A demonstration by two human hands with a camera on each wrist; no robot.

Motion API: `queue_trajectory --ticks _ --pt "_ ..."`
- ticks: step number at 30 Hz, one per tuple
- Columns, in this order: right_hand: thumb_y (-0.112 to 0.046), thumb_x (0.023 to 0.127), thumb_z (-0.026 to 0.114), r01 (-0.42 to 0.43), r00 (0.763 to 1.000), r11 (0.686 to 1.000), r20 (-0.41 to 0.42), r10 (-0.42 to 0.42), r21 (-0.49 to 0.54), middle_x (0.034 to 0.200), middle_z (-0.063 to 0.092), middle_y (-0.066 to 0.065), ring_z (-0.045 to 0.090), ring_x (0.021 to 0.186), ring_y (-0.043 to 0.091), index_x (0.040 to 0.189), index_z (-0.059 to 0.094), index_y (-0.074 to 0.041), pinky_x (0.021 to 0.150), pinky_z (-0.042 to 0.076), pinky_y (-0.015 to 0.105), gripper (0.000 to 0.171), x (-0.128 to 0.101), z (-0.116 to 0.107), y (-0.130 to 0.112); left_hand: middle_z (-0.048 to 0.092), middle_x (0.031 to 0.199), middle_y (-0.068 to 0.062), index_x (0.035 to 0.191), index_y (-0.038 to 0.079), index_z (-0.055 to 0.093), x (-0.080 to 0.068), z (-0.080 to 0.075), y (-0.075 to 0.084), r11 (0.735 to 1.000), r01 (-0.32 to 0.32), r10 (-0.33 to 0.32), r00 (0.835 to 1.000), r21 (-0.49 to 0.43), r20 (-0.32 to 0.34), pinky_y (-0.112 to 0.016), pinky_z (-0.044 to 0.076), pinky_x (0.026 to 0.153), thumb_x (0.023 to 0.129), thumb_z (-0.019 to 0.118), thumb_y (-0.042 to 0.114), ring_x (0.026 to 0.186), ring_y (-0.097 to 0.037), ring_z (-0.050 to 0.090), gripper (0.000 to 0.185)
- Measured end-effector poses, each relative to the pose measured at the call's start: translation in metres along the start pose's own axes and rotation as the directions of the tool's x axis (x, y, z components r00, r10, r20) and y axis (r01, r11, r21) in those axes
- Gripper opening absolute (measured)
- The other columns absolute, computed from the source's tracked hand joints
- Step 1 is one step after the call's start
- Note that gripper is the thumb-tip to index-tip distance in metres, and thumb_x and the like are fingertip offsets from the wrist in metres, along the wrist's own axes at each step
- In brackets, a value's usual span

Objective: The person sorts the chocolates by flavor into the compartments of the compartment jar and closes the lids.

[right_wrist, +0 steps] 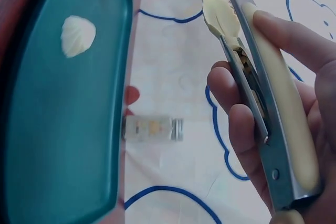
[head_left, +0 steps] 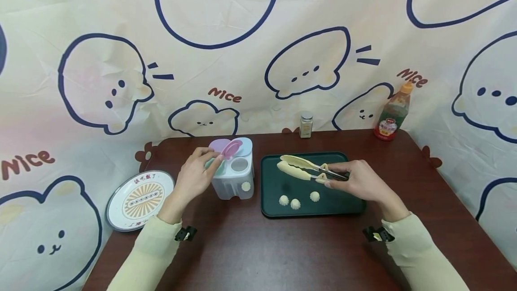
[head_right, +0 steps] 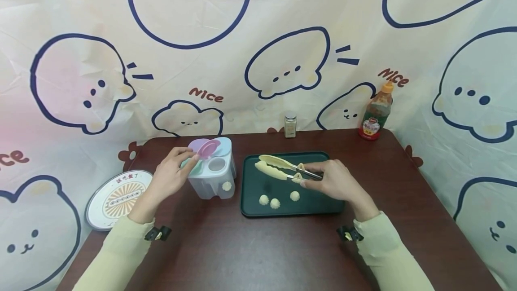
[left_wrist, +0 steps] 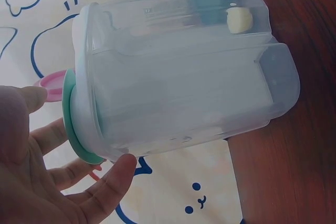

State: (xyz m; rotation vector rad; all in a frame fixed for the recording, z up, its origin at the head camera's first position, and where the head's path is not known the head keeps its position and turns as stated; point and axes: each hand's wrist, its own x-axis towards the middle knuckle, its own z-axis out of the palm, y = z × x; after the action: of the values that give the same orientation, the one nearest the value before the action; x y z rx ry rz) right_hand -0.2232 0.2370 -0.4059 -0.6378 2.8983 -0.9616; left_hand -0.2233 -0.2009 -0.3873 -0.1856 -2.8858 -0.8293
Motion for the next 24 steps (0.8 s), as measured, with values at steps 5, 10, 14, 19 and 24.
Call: queue_trajectory --ticks 5,10,14,19,24 --pt "-0.040 0.083 0.080 0.015 1.000 1.000 -0.019 -0.015 -0.010 0.114 0.075 0.007 0.058 0.081 0.016 0.125 0.071 -0.011 0.055 0.041 0.025 0.052 0.005 0.002 -0.013 0.047 0.147 -0.014 0.135 0.013 0.061 0.000 0.000 0.001 1.000 0.004 -0.004 1.000 0.004 0.006 -0.065 0.041 0.107 0.102 0.040 0.059 0.134 -0.039 0.047 0.061" --pt "-0.041 0.084 0.079 0.041 0.999 0.999 -0.029 -0.041 0.000 0.113 0.076 0.007 0.056 0.075 0.015 0.126 0.070 -0.011 0.052 0.037 0.026 0.053 0.012 0.004 -0.023 0.047 0.148 -0.014 0.136 0.014 0.061 0.000 -0.001 0.001 1.000 0.012 -0.013 1.000 0.009 0.011 -0.066 0.041 0.106 0.101 0.039 0.060 0.134 -0.039 0.046 0.061" --pt "-0.041 0.084 0.079 0.063 0.997 0.998 -0.035 -0.062 0.025 0.106 0.077 0.005 0.054 0.068 0.016 0.127 0.069 -0.013 0.051 0.035 0.026 0.052 0.018 0.008 -0.032 0.047 0.148 -0.013 0.136 0.014 0.061 0.000 -0.001 0.001 1.000 0.018 -0.018 1.000 0.008 0.013 -0.066 0.041 0.106 0.101 0.039 0.060 0.134 -0.039 0.046 0.061" --pt "-0.037 0.084 0.080 0.087 0.996 0.994 -0.036 -0.085 0.065 0.105 0.078 0.006 0.056 0.067 0.016 0.127 0.069 -0.014 0.052 0.037 0.026 0.050 0.024 0.012 -0.045 0.047 0.148 -0.013 0.136 0.015 0.061 0.000 0.000 0.001 1.000 0.023 -0.023 1.000 0.007 0.016 -0.067 0.042 0.105 0.101 0.039 0.060 0.134 -0.038 0.046 0.061" --pt "-0.037 0.084 0.080 0.119 0.992 0.991 -0.047 -0.117 0.053 0.103 0.078 0.003 0.057 0.068 0.012 0.127 0.070 -0.017 0.054 0.038 0.025 0.049 0.029 0.018 -0.058 0.047 0.147 -0.013 0.136 0.015 0.061 -0.001 0.000 0.001 1.000 0.020 -0.020 1.000 0.008 0.012 -0.066 0.042 0.105 0.101 0.039 0.060 0.133 -0.038 0.047 0.061"
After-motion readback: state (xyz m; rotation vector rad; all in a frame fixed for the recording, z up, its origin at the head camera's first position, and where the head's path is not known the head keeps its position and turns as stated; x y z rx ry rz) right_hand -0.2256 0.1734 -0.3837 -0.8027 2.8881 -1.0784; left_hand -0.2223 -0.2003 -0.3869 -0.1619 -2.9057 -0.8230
